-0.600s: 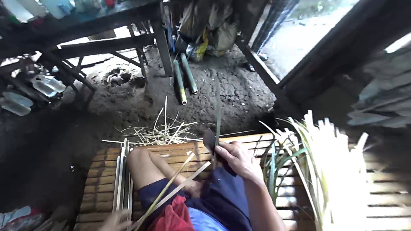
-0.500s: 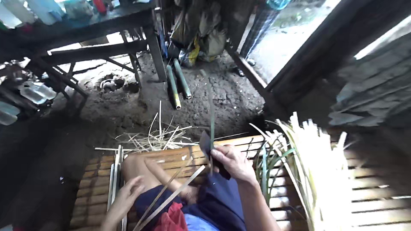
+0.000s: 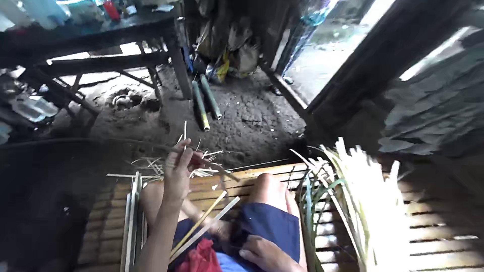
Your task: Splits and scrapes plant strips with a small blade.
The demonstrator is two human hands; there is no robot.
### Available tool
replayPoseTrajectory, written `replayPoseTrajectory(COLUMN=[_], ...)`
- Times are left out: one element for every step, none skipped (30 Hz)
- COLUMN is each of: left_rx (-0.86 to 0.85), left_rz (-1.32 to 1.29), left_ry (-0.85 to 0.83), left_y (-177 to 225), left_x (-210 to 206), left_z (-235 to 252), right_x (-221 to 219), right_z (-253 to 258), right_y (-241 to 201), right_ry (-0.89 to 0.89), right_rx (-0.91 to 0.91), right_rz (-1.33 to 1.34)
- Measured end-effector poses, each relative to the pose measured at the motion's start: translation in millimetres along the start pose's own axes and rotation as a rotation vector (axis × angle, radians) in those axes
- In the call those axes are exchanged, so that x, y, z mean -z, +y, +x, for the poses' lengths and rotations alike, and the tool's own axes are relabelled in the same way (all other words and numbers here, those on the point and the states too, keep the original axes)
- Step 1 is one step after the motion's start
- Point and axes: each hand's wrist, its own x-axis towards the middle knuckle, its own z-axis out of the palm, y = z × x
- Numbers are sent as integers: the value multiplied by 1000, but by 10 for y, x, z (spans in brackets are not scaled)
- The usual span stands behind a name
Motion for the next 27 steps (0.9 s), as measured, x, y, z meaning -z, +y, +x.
replayPoseTrajectory(left_rx=[-40, -72, -93, -107, -116, -123, -130, -143, -161, -185, -209, -223, -221, -190, -120, -21, 97, 150, 40, -199, -382, -426, -362, -237, -83, 34, 76], left_rz=[2, 0, 5, 19, 43, 62, 78, 90, 103, 111, 124, 139, 170, 233, 311, 405, 500, 598, 694, 782, 894, 1013, 1122, 1178, 1154, 1092, 1043], left_ry=[42, 64, 76, 85, 93, 99, 101, 103, 106, 113, 127, 146, 159, 152, 99, -5, -157, -316, -436, -469, -422, -376, -371, -387, -408, -414, -410], left_y=[7, -2, -20, -38, -51, -62, -72, -84, -98, -115, -140, -171, -203, -231, -245, -237, -202, -155, -176, -253, -280, -249, -212, -199, -198, -213, -240], left_x=[27, 45, 47, 38, 27, 19, 15, 15, 20, 29, 43, 65, 99, 144, 188, 210, 204, 167, 151, 171, 183, 182, 175, 158, 131, 99, 68], left_z=[-7, -25, -50, -82, -115, -137, -154, -171, -187, -205, -226, -258, -312, -407, -558, -757, -967, -1136, -1236, -1247, -1179, -1075, -973, -888, -821, -769, -733], right_x=[-68, -96, -79, -7, 100, 232, 363, 472, 556, 615, 651, 666, 662, 648, 631, 615, 596, 573, 546, 507, 457, 410, 379, 369, 374, 389, 407], right_z=[3, -18, -37, -28, 12, 70, 138, 209, 283, 362, 437, 502, 560, 609, 642, 662, 677, 702, 725, 744, 755, 752, 747, 741, 736, 740, 744], right_y=[14, 1, -36, -114, -217, -337, -451, -561, -670, -763, -838, -892, -927, -936, -921, -886, -845, -797, -758, -732, -719, -717, -717, -721, -724, -725, -725], right_ry=[-11, 67, 236, 415, 576, 703, 788, 845, 882, 906, 915, 906, 900, 903, 901, 890, 865, 828, 787, 748, 718, 698, 692, 704, 732, 779, 832], right_rx=[-64, -48, 43, 134, 208, 267, 321, 380, 435, 478, 495, 494, 489, 490, 481, 461, 430, 408, 388, 375, 368, 369, 380, 393, 398, 406, 414], right_rz=[-80, -99, -88, -65, -25, 33, 109, 188, 256, 304, 342, 374, 393, 388, 368, 338, 311, 296, 285, 275, 269, 263, 251, 228, 191, 149, 115])
